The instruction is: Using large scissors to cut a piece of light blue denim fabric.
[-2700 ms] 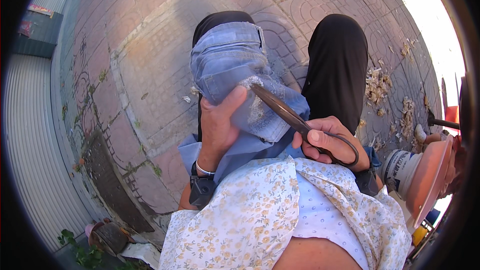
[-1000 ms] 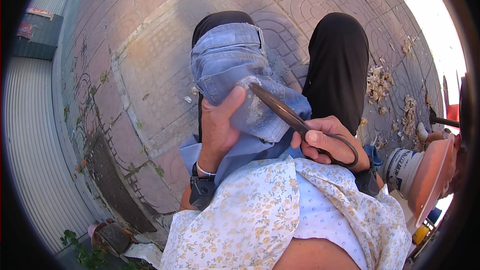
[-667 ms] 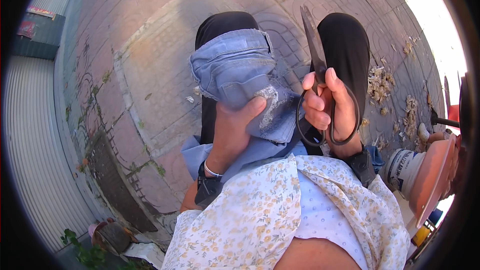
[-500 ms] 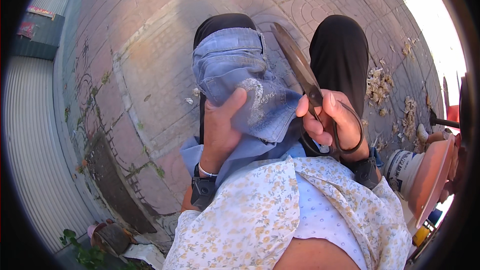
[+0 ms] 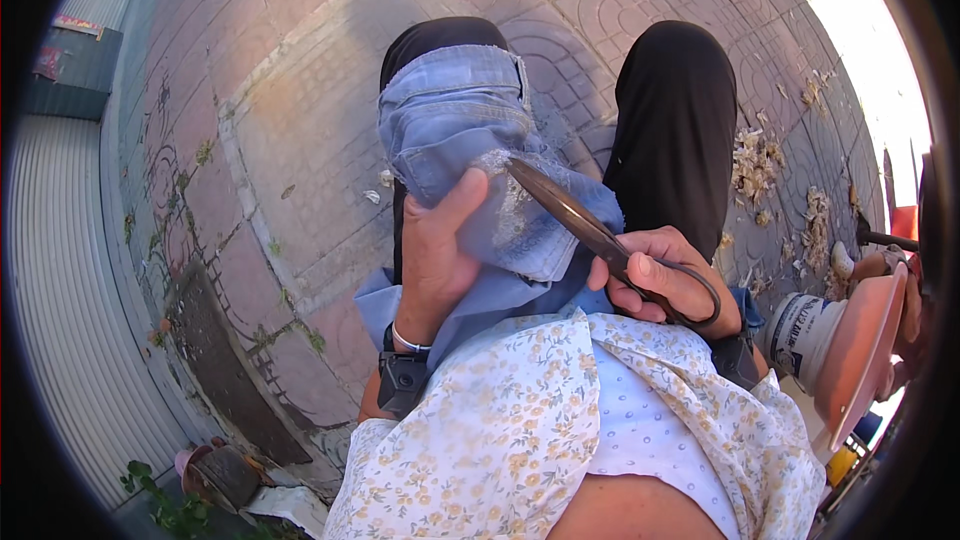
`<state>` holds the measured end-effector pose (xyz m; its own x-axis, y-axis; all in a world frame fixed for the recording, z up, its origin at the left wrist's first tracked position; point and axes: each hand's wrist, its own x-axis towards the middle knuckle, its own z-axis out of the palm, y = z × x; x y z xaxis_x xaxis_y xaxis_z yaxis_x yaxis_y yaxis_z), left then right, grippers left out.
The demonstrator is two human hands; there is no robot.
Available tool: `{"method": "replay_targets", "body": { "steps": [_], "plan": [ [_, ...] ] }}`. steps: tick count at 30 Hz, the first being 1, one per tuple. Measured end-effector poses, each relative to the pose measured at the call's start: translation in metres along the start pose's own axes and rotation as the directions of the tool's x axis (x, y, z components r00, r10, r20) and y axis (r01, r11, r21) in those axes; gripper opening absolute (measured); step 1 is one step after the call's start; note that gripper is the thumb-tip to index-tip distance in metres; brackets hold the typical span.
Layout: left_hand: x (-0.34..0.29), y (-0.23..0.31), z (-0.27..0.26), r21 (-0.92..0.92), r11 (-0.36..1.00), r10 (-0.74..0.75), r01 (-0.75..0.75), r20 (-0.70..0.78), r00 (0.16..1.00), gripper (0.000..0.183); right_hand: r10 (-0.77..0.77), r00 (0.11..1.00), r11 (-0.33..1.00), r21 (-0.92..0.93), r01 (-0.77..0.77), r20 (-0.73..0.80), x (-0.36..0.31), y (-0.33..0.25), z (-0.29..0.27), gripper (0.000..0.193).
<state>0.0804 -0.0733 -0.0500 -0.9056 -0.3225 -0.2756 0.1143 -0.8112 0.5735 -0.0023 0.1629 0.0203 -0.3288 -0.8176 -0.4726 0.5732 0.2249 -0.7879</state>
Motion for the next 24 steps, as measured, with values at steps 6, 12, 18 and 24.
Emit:
{"method": "replay_targets", "body": {
  "steps": [6, 12, 18, 24],
  "plan": [
    [-0.0019, 0.0001, 0.0018, -0.004, 1.0, 0.011, -0.011, 0.023, 1.0, 0.04, 0.026, 1.0, 1.0, -0.011, -0.026, 0.005, -0.0014, -0.0005, 0.0012, 0.042],
    [-0.0027, -0.0009, 0.0022, 0.028, 0.999, 0.021, -0.021, 0.013, 1.0, 0.039, 0.037, 0.999, 0.999, -0.018, -0.037, 0.003, -0.0026, -0.0018, 0.0014, 0.041],
    [-0.0045, -0.0006, 0.0045, 0.025, 0.999, 0.024, -0.025, 0.009, 1.0, 0.039, 0.031, 1.0, 0.999, -0.026, -0.031, 0.006, -0.004, -0.0012, 0.0011, 0.041],
    [-0.0042, -0.0017, 0.006, 0.06, 0.998, 0.03, -0.03, -0.001, 1.0, 0.039, 0.012, 1.0, 1.0, 0.0, -0.012, 0.003, 0.0008, 0.0008, 0.0028, 0.042]
  ]
}}
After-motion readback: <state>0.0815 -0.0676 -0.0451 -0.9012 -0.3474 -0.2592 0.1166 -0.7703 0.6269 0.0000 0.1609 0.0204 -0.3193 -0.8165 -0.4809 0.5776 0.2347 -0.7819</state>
